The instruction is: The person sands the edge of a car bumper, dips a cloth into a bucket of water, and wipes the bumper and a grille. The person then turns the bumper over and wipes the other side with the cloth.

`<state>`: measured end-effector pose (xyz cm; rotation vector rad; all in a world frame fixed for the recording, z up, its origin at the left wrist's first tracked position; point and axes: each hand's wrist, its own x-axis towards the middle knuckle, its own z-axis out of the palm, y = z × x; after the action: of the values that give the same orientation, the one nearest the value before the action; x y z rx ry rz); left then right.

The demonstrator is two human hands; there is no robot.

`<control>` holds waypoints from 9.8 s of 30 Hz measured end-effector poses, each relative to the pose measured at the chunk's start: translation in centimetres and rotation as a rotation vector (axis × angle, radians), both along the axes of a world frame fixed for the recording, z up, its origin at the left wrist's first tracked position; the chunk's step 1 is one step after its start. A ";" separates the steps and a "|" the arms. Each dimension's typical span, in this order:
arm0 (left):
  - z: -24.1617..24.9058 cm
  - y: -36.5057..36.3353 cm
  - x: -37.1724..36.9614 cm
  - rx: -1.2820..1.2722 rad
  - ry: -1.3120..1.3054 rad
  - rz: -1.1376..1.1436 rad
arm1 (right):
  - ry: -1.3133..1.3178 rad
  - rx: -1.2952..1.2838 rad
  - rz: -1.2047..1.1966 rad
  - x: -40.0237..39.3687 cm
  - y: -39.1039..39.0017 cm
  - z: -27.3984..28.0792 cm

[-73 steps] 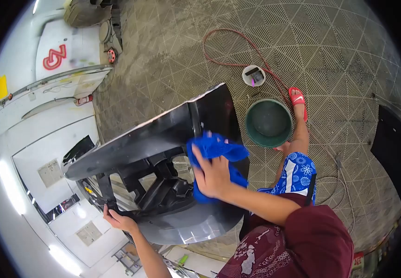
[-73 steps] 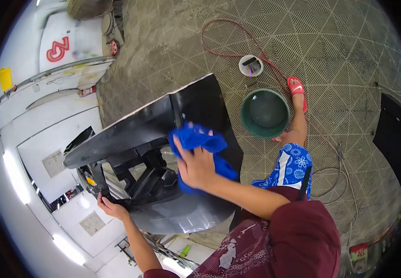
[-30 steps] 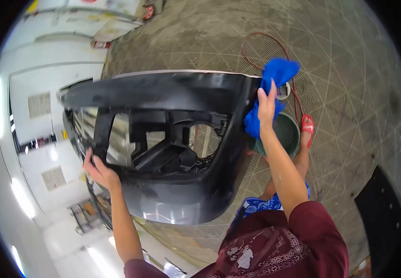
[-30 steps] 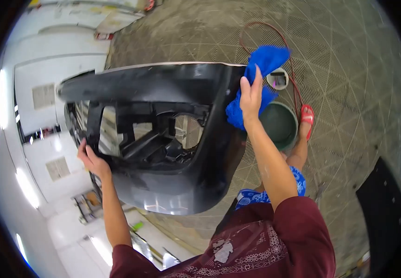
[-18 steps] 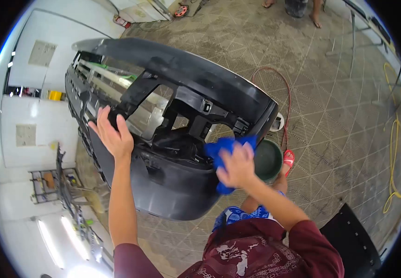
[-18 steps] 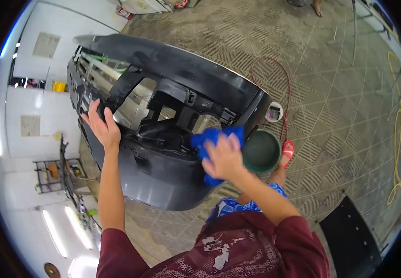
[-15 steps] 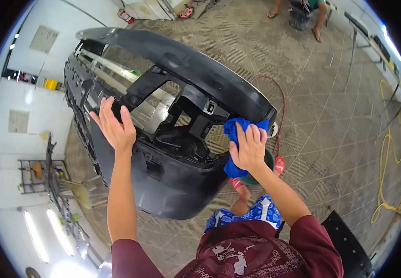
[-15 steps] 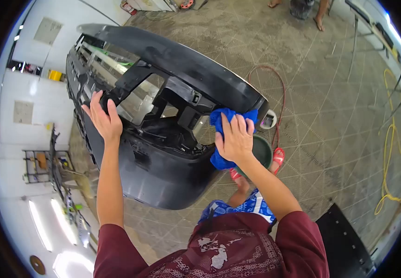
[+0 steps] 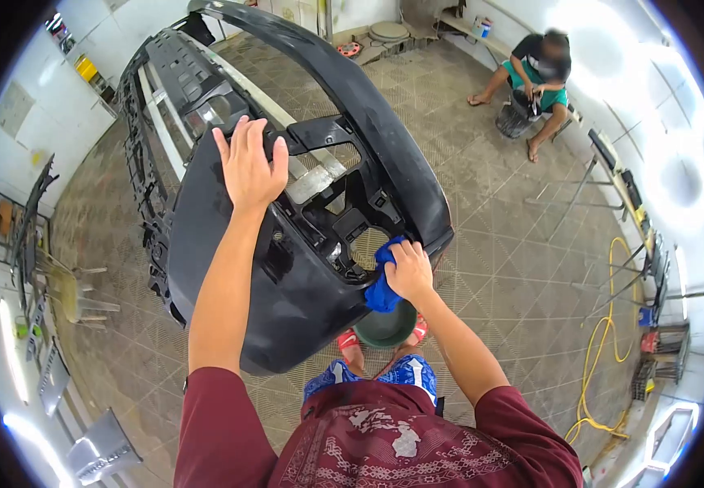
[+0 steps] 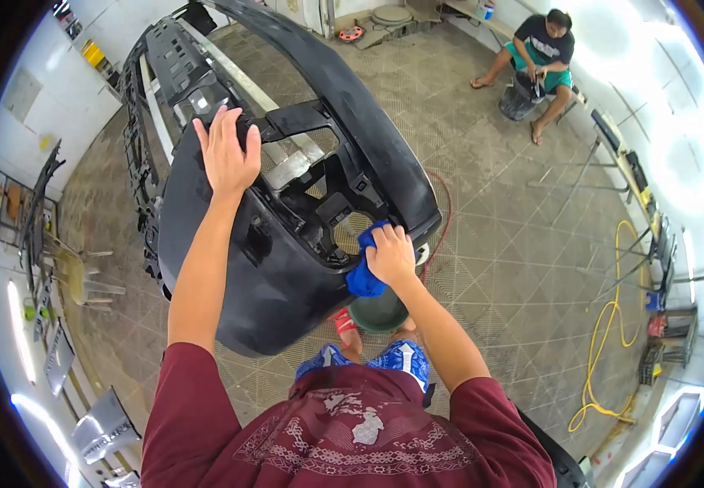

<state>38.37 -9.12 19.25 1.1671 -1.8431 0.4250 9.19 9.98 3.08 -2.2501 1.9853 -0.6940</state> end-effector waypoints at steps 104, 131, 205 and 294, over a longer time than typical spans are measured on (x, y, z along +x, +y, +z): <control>-22.9 34.9 28.7 1.056 2.021 -0.153 | 0.318 -0.526 0.549 38.1 -13.7 15.8; -24.4 28.8 34.0 1.263 1.460 -0.365 | 0.318 -0.565 0.825 37.3 -12.2 5.9; -18.9 27.4 21.4 1.364 1.606 0.359 | -1.191 -0.219 -0.933 8.8 10.2 -12.4; -21.5 31.9 23.3 1.122 1.723 0.061 | -0.151 -0.554 -0.195 10.6 -12.4 8.6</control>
<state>61.67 22.74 -2.23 1.4083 -0.3173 -1.3928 19.82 -2.45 11.66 -2.1719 2.1521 -1.5529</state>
